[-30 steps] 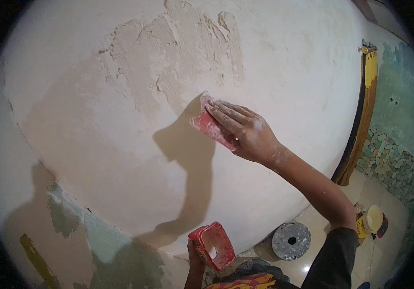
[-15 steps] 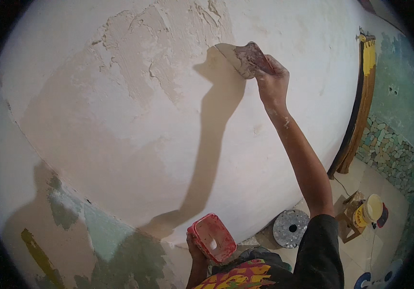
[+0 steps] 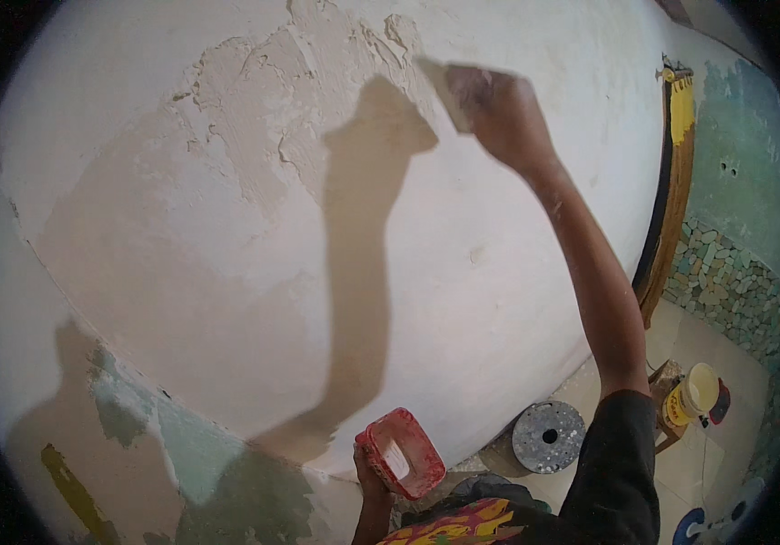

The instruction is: Applying and smoothing plaster on a wall surface using a spatula.

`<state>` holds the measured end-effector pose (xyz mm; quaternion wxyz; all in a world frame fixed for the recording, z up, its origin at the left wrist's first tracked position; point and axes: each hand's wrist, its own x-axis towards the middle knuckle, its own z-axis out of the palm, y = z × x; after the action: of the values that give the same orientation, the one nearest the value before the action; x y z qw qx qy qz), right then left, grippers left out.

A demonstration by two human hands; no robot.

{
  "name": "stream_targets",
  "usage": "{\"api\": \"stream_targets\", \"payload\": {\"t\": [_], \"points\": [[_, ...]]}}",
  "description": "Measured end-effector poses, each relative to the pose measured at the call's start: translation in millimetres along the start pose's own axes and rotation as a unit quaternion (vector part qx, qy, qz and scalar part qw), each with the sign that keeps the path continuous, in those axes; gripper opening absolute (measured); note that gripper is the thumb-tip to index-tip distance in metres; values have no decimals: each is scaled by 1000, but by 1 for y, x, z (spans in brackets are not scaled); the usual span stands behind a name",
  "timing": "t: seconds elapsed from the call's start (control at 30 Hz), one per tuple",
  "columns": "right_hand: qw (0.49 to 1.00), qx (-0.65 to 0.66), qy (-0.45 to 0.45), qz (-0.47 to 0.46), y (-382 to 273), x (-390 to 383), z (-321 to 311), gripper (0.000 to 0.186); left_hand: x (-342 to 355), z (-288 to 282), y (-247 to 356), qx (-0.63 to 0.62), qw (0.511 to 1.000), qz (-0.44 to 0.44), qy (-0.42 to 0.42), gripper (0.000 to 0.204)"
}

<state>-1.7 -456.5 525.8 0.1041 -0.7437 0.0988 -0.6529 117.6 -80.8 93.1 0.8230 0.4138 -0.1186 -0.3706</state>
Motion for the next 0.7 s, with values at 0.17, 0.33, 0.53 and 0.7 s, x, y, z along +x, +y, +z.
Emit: {"api": "stream_targets", "payload": {"t": [0.17, 0.33, 0.53, 0.7], "points": [[995, -101, -2, -14, 1, 82, -21, 25, -13, 17, 3, -23, 998, 49, -35, 62], [989, -60, -114, 68, 3, 111, -1, 36, 14, -17, -16, -159, 984, -79, -8, 61], [995, -35, -78, 55, -27, 68, 20, 34, 24, -21, -16, -137, 988, -73, -4, 62], [996, -65, -50, -18, -78, 13, 43, 33, 36, -31, -26, -131, 987, -95, 9, 55]]}}
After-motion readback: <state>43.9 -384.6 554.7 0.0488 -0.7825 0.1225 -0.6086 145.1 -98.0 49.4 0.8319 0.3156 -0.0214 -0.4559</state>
